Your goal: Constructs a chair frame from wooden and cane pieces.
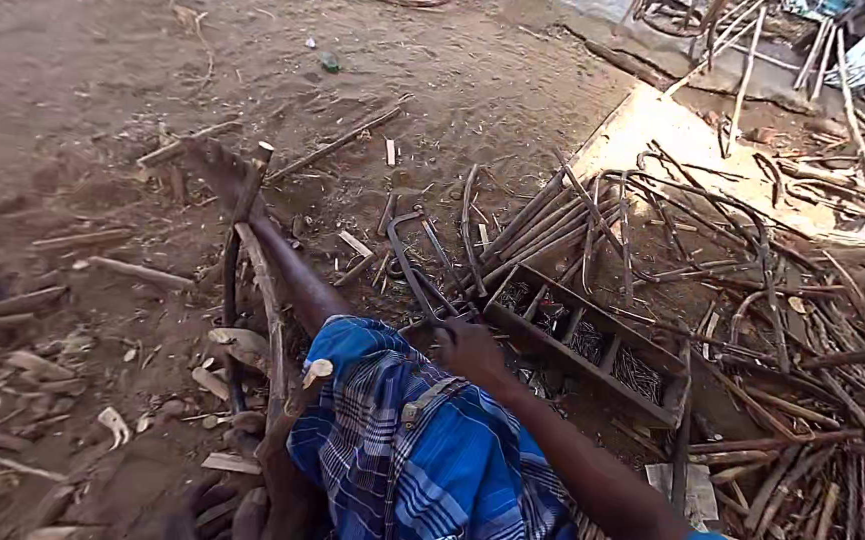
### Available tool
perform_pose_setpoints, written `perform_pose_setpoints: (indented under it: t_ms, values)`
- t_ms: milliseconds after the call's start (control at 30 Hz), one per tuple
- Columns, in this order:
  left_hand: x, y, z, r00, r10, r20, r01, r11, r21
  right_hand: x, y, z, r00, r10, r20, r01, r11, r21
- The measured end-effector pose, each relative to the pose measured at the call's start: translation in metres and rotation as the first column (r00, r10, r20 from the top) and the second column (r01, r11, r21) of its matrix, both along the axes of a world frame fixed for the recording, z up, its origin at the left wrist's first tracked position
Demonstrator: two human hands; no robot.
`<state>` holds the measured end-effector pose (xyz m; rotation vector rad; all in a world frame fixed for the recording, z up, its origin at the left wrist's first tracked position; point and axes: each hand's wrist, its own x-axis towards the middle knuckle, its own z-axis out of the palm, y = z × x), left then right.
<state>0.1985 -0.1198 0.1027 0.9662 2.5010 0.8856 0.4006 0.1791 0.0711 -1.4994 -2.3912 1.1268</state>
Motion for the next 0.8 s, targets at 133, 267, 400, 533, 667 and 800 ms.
perform_pose_setpoints:
  t_ms: [133, 267, 400, 533, 667, 800]
  values:
    - [0.037, 0.027, 0.006, 0.984, -0.101, 0.147, 0.093, 0.994, 0.057, 0.096, 0.045, -0.08, 0.802, 0.001, 0.598, 0.025, 0.999, -0.035]
    - [0.072, 0.044, 0.007, 0.934, -0.264, 0.239, 0.241, 0.963, 0.12, 0.116, 0.038, -0.109, 0.69, 0.203, 0.695, -0.191, 0.977, -0.095]
    - [0.083, 0.046, 0.006, 0.887, -0.373, 0.271, 0.349, 0.927, 0.135, 0.118, 0.037, -0.113, 0.667, 0.283, 0.689, -0.326, 0.943, -0.071]
    - [0.088, 0.045, 0.011, 0.869, -0.373, 0.324, 0.338, 0.927, 0.16, 0.122, 0.043, -0.093, 0.768, 0.077, 0.636, -0.14, 0.989, 0.049]
    - [0.106, 0.07, 0.024, 0.834, -0.283, 0.474, 0.154, 0.944, 0.293, 0.108, 0.033, -0.005, 0.904, -0.072, 0.421, 0.066, 0.997, 0.029]
    - [0.12, 0.119, 0.031, 0.743, -0.242, 0.625, 0.031, 0.944, 0.328, 0.093, 0.021, 0.053, 0.961, -0.051, -0.272, -0.07, 0.905, -0.42]
